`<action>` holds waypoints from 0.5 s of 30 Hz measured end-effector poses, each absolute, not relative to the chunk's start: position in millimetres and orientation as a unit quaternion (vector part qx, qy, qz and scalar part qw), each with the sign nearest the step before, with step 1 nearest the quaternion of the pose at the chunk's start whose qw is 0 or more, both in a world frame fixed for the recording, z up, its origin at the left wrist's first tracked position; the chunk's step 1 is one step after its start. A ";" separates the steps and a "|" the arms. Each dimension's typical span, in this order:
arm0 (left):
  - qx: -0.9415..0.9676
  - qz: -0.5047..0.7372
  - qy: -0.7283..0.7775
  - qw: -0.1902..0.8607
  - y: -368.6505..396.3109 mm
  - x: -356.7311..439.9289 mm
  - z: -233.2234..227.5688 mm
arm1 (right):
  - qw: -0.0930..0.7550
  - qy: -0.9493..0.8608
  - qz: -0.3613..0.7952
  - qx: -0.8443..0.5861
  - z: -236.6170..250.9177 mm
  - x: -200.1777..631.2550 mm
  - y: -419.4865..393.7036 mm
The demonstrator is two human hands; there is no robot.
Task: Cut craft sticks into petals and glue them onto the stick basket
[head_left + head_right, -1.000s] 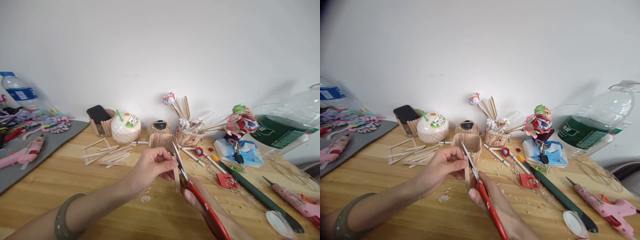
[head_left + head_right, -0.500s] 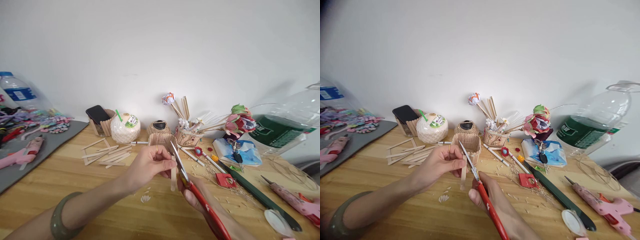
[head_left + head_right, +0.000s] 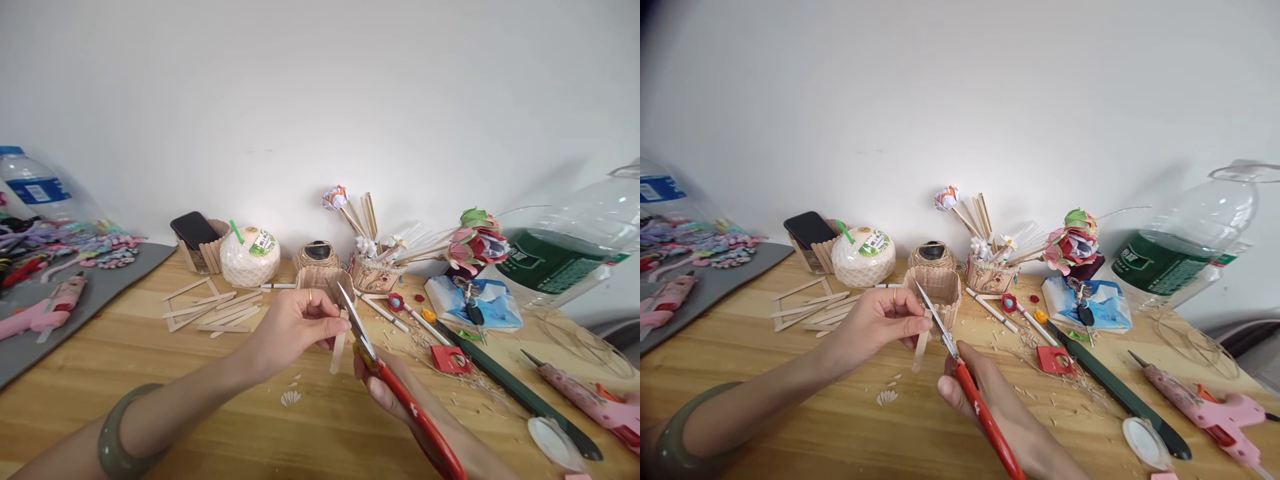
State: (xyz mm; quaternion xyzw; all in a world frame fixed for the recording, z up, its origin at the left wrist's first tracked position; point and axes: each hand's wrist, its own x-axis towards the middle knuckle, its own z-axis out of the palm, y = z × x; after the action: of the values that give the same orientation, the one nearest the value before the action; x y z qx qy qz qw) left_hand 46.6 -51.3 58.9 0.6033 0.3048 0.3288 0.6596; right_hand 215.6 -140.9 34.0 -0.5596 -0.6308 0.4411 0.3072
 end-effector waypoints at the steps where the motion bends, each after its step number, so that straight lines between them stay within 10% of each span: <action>1: 0.606 0.328 0.305 0.658 -51.1 46.3 59.3 | 0.303 -0.630 0.437 -0.566 35.3 214.6 -141.2; 15: 0.647 0.300 0.301 0.633 -42.6 41.9 60.4 | 0.269 -0.626 0.436 -0.588 44.3 214.3 -140.5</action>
State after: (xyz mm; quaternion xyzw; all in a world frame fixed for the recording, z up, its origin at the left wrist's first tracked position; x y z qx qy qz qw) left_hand 41.9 -42.6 60.4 0.6473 0.3006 0.3001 0.6329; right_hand 214.3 -140.5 44.3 -0.5876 -0.6258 0.4365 0.2693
